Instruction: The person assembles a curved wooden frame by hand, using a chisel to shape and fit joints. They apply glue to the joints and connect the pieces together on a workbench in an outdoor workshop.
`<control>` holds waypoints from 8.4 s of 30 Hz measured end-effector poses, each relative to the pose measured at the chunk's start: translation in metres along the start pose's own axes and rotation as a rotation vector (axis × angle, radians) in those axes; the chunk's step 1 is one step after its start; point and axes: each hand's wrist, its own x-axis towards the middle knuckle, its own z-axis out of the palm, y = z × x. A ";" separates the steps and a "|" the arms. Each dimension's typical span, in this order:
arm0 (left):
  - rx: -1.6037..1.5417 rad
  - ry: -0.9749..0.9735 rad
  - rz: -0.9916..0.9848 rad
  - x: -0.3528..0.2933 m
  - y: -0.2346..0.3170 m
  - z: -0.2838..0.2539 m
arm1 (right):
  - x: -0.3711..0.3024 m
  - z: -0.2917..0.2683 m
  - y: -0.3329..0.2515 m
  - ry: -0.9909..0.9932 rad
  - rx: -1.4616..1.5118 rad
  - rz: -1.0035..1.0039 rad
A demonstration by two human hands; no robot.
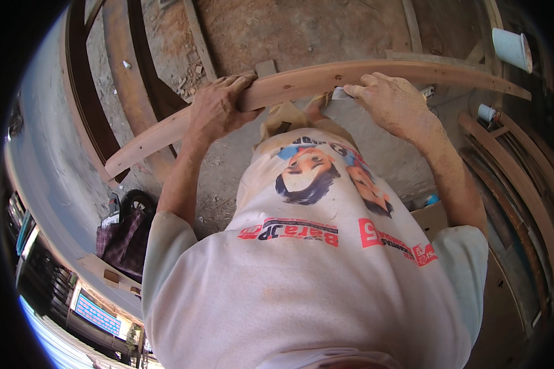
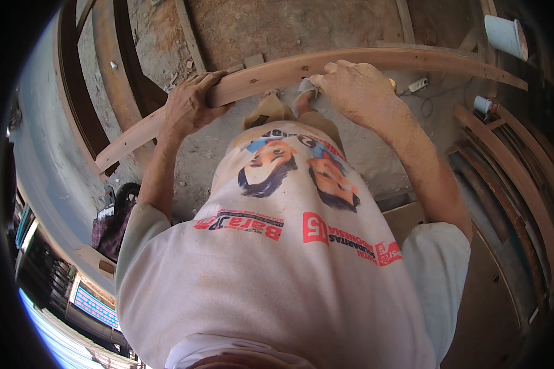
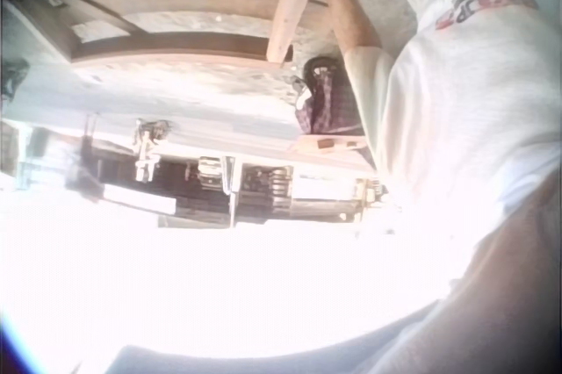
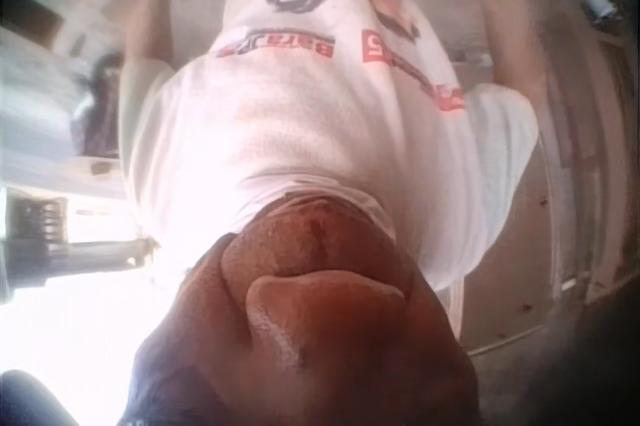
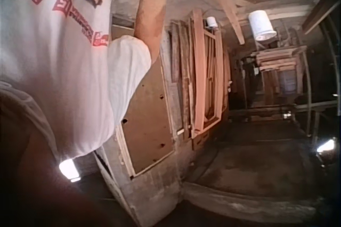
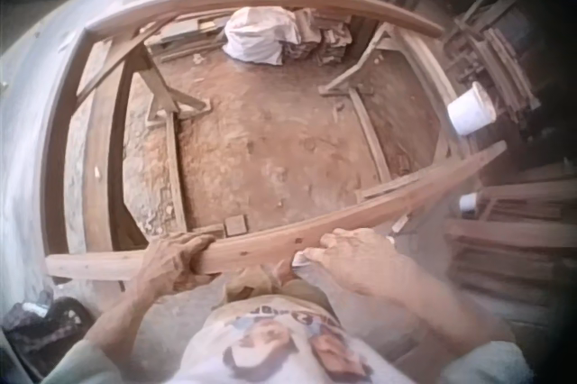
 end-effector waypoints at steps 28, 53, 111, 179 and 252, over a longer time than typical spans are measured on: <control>-0.187 0.178 0.061 0.068 0.115 0.020 | -0.110 0.202 -0.020 0.655 1.909 0.658; -1.081 -0.607 -0.022 0.234 0.444 0.193 | -0.230 0.207 0.219 1.173 0.926 0.455; -1.656 1.259 -0.840 0.312 0.636 0.261 | -0.202 -0.063 0.873 -0.023 -0.163 0.165; -1.589 1.604 -0.764 0.106 0.256 0.191 | 0.072 -0.007 0.044 -0.038 0.147 -0.655; -1.417 1.441 -1.058 0.107 0.241 0.150 | 0.044 0.004 0.118 -0.033 0.726 -0.453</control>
